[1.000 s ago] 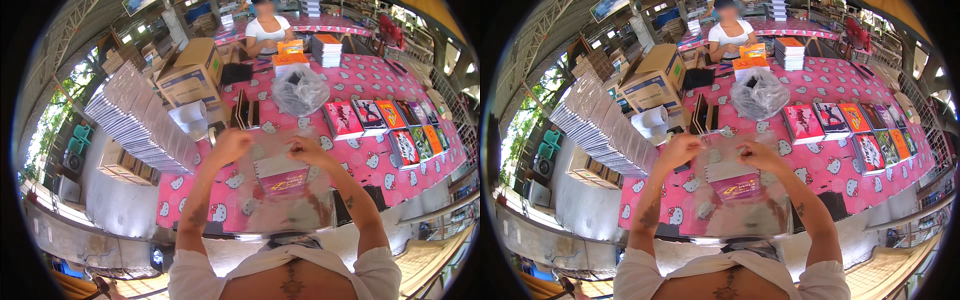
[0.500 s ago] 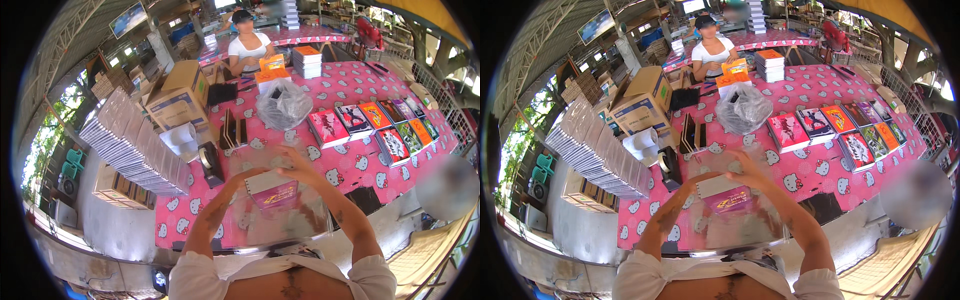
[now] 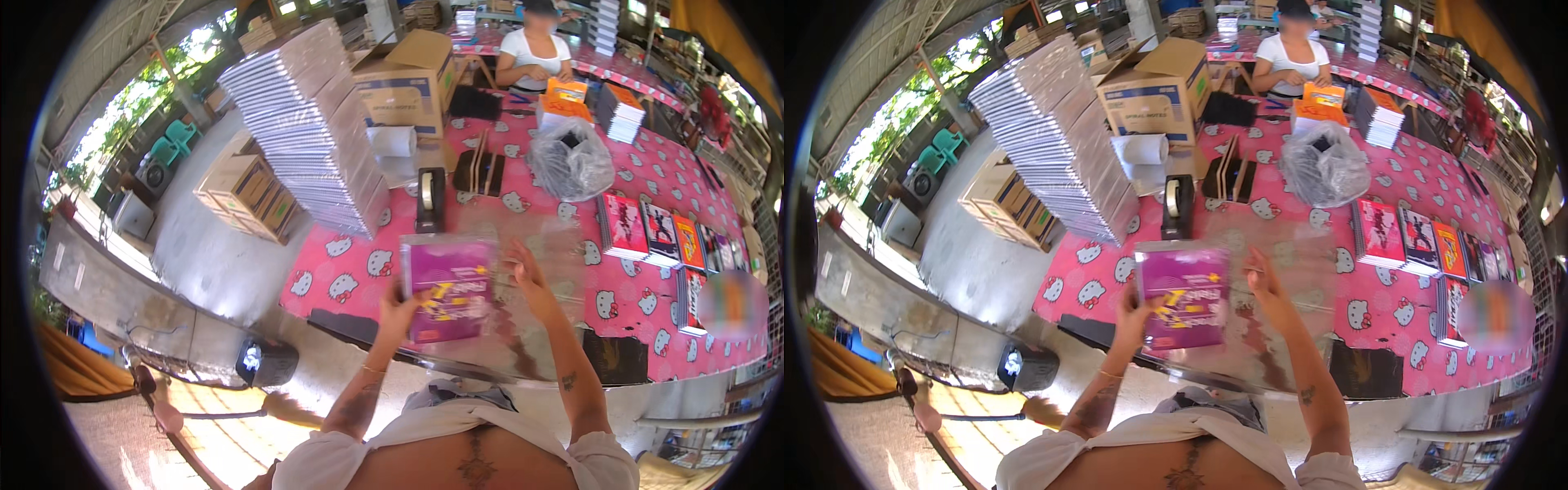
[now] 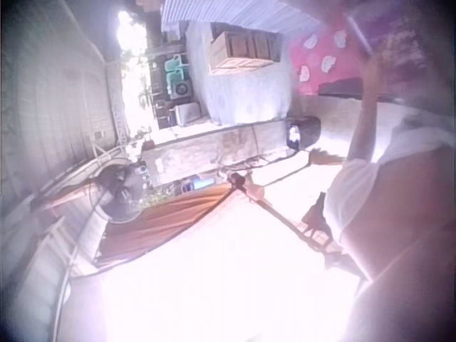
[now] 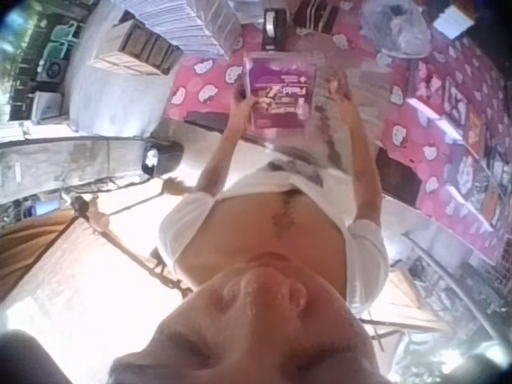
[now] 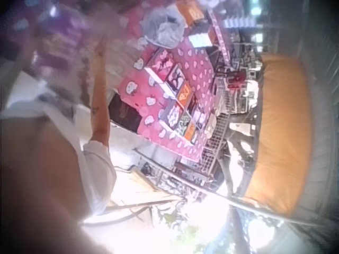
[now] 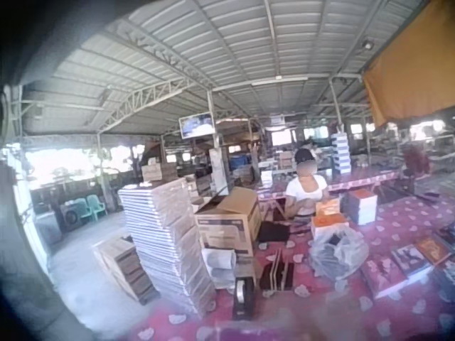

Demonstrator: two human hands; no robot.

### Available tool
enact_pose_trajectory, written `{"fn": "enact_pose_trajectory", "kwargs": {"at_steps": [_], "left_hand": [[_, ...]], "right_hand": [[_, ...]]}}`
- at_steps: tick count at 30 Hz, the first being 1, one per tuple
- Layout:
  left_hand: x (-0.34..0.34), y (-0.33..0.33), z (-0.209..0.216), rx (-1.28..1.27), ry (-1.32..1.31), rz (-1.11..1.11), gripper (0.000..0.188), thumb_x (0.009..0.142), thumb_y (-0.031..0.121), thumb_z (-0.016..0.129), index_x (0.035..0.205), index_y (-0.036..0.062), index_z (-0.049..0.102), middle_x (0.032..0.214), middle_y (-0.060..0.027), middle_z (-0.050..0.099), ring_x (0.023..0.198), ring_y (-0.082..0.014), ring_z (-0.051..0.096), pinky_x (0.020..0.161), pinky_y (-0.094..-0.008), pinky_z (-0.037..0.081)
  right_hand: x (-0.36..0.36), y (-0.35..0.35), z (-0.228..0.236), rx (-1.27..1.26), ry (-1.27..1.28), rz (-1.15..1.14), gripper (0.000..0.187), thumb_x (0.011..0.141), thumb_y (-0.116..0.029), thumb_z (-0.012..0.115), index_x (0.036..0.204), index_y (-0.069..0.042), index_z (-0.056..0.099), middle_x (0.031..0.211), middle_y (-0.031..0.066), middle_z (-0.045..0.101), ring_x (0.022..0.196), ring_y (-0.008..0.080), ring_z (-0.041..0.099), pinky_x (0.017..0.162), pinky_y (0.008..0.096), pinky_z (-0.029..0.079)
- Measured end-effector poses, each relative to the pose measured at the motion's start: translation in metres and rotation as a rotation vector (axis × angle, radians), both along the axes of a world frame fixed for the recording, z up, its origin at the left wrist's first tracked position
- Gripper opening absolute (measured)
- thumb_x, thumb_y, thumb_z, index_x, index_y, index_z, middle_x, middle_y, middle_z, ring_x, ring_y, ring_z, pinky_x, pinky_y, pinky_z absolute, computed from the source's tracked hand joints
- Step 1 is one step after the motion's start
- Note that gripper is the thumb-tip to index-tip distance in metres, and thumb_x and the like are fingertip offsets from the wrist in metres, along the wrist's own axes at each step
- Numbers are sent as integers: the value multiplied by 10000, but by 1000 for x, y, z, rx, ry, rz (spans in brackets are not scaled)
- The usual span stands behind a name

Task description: The person sorts various books by hand on a table, picking them up individually and placing them into organized stacks according to their covers.

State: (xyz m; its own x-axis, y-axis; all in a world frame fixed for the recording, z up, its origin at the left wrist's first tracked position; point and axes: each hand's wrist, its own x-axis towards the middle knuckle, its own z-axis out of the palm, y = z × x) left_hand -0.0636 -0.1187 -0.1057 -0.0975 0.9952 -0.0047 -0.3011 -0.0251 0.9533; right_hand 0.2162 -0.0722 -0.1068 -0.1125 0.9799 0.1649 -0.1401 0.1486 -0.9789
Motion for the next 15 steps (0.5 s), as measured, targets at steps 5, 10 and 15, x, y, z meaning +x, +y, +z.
{"fn": "enact_pose_trajectory", "kwargs": {"at_steps": [5,10,15], "left_hand": [[-107,1,-33,-101,-256,536,468,817,154,750,1130,-12,444,1069,-150,615,924,-226,639,765,-382,555],[-225,53,-77,-43,-207,819,533,799,186,773,1152,-31,439,1131,-177,583,956,-241,626,788,-408,558],[-245,105,-111,33,1003,751,581,805,253,749,1245,-41,510,989,-109,626,848,-242,631,685,-408,527]], "right_hand": [[48,-35,-59,-210,-113,-69,589,964,-452,551,1435,-127,409,1373,75,468,1192,206,518,967,363,426],[75,-54,-73,-364,-133,-259,391,943,-284,580,1287,-101,549,1196,19,589,1122,144,549,907,309,452],[128,-84,-91,-206,-156,-434,370,885,-198,626,1236,-88,588,1106,24,611,976,163,596,829,313,479]]}}
